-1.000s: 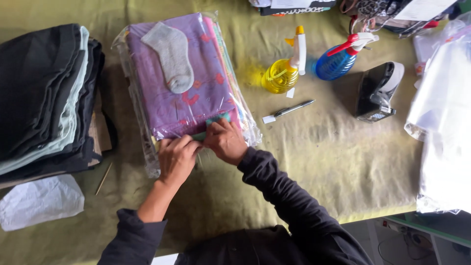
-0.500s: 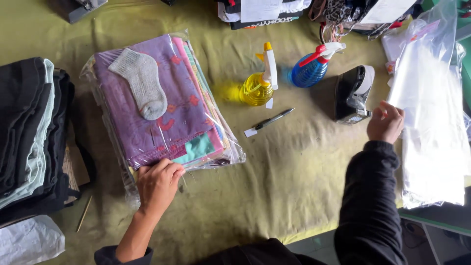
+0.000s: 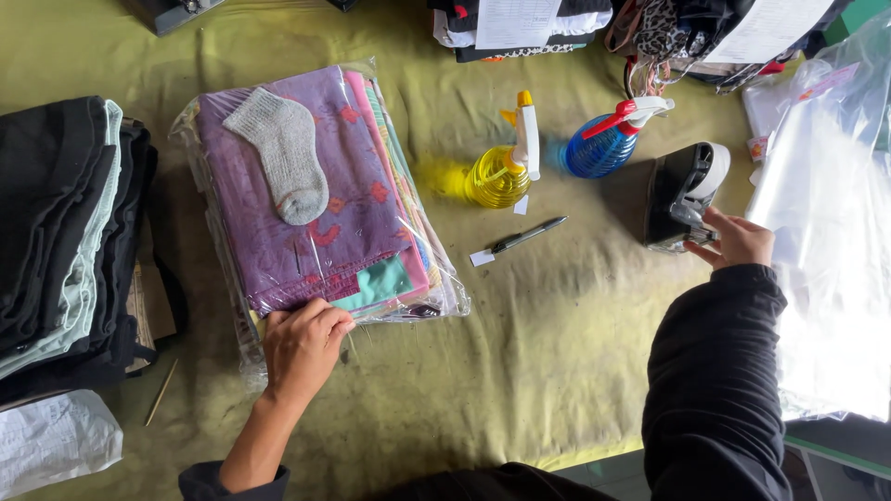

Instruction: The person wraps a stack of folded clothes, including a visible sock, in clear plastic wrap. They smooth the plastic and secure the package by repeatedly applying pieces of clear tape to the edges and corners. Finally, they move the wrapped bundle aside and pick up a stack of black pants.

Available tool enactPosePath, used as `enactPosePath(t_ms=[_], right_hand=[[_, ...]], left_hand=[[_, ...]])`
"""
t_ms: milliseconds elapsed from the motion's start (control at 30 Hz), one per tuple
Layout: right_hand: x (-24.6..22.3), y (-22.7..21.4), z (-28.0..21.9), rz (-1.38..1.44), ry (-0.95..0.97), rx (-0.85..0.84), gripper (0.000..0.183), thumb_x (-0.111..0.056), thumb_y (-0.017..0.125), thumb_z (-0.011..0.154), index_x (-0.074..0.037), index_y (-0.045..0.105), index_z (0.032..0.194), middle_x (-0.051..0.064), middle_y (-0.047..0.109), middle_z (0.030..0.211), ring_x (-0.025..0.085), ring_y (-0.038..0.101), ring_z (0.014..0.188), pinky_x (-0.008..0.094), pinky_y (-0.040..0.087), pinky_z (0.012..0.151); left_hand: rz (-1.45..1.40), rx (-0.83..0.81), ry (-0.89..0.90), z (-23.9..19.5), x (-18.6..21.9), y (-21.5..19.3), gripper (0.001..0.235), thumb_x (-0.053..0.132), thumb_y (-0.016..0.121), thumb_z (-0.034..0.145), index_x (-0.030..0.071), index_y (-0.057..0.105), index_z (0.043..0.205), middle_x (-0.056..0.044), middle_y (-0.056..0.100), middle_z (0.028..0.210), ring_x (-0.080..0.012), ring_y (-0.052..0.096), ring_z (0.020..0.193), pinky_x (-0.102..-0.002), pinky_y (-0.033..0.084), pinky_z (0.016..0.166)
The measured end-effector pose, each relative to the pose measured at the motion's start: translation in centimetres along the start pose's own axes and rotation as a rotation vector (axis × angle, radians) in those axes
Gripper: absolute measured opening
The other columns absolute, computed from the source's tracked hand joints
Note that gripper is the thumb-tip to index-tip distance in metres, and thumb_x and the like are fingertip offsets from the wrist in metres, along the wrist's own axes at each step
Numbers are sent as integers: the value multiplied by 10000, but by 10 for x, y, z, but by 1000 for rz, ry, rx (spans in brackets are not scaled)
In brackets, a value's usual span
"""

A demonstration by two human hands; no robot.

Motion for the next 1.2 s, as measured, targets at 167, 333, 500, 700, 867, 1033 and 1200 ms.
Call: enactPosePath(t_ms=[167,333,500,700,867,1033,1200], right_hand=[[0,3,-16,320,25,142,157,-154,798,812,-106,653,848,61,695,977,233,693,1100,543,726,741],[20,-2,-11,508,-30,259,180,-17,705,705,-68,541,653,83,501,828,194,586,878,564,773,687],[29,5,-45,738,-97,403,191,54,572,609,-93,500,706,58,571,802,148,546,786,565,764,685],[56,10,-34,770,-191,336,116,26,594,628,-75,551,592,41,552,710,139,512,783,473,758,738],[83,12,-24,673,-112,246,155,-17,645,776,-98,581,661,44,581,726,155,610,837,386,592,769],[80,16,-42,625,-102,95,185,-152,726,855,-149,582,738,20,645,776,121,626,766,340,563,759],[86,13,-38,489,-110,5,181,-172,781,957,-156,635,851,18,677,799,96,648,705,243,601,685]], left_hand=[[4,-2,-9,0,0,0,114,296,756,875,299,691,780,171,625,794,-137,622,718,-389,365,732],[4,-7,-7,0,0,1,112,305,747,880,294,691,784,175,641,813,-146,623,725,-391,368,737],[11,-18,-7,0,1,0,106,318,751,880,300,688,797,176,640,816,-173,611,709,-395,371,723],[5,-26,-23,1,1,-1,101,316,733,878,306,675,796,171,630,807,-177,610,716,-400,374,728],[26,-21,-13,-1,1,1,110,324,731,882,300,679,788,162,626,799,-174,612,724,-400,370,729],[36,-23,-12,0,1,2,104,329,733,883,302,683,796,161,628,805,-172,617,738,-402,371,727],[53,-24,-12,0,0,3,98,321,743,876,306,680,803,175,636,819,-168,610,730,-400,367,725]])
Point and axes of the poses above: each hand's wrist, its own z-axis towards the middle knuckle, its own y-axis out of the palm, x = y × z, the point moved 6 cm from there along z, towards the middle knuckle
